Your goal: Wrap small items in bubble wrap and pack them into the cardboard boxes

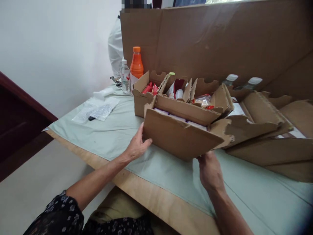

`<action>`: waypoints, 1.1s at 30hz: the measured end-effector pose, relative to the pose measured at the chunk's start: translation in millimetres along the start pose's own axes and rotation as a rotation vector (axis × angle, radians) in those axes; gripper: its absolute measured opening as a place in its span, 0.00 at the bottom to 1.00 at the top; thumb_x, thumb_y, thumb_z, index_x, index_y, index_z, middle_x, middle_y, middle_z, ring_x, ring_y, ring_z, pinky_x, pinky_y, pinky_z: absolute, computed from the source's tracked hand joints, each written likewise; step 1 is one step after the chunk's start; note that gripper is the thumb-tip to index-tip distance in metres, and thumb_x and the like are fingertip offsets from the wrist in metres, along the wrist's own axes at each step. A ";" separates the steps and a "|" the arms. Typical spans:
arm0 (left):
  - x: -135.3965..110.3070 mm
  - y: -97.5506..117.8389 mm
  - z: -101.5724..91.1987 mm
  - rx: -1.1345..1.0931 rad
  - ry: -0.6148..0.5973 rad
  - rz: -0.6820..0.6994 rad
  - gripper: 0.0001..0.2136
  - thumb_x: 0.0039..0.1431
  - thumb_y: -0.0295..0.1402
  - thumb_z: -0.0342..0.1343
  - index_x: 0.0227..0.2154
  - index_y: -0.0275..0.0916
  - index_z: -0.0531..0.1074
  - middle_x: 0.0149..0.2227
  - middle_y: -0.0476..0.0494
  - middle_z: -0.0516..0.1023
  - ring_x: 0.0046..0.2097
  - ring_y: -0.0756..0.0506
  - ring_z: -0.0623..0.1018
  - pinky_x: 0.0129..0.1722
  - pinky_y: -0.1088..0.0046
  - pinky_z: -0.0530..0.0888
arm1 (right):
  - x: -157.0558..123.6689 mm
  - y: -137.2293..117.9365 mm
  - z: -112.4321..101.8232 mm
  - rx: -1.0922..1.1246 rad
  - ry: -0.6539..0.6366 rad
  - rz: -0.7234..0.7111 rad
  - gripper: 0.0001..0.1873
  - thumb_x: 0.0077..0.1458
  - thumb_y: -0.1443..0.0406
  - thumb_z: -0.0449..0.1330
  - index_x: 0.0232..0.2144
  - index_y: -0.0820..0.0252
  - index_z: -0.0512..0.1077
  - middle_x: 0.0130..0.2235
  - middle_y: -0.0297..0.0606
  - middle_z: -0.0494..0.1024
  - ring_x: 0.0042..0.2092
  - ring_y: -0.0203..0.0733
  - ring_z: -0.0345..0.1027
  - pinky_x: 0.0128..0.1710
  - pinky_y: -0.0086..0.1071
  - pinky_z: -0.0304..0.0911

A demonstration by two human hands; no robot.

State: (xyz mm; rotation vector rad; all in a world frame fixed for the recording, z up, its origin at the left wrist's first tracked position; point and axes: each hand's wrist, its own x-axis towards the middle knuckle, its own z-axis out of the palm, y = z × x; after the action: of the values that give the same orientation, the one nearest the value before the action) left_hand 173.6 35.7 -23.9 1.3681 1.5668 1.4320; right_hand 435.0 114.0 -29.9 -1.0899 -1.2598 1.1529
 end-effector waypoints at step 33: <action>-1.3 38.2 -248.6 0.123 0.763 -0.356 0.28 0.60 0.28 0.59 0.65 0.44 0.68 0.40 0.45 0.79 0.39 0.44 0.80 0.39 0.65 0.79 | -19.1 -21.9 -46.0 -0.523 0.221 0.033 0.24 0.48 0.48 0.63 0.41 0.55 0.80 0.49 0.43 0.84 0.55 0.58 0.76 0.64 0.52 0.65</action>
State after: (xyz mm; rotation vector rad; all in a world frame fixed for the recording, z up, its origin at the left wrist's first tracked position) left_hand -43.1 -51.1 69.9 0.5451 2.2566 1.7400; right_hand 482.0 93.7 -11.6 -1.5793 -1.4050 0.7105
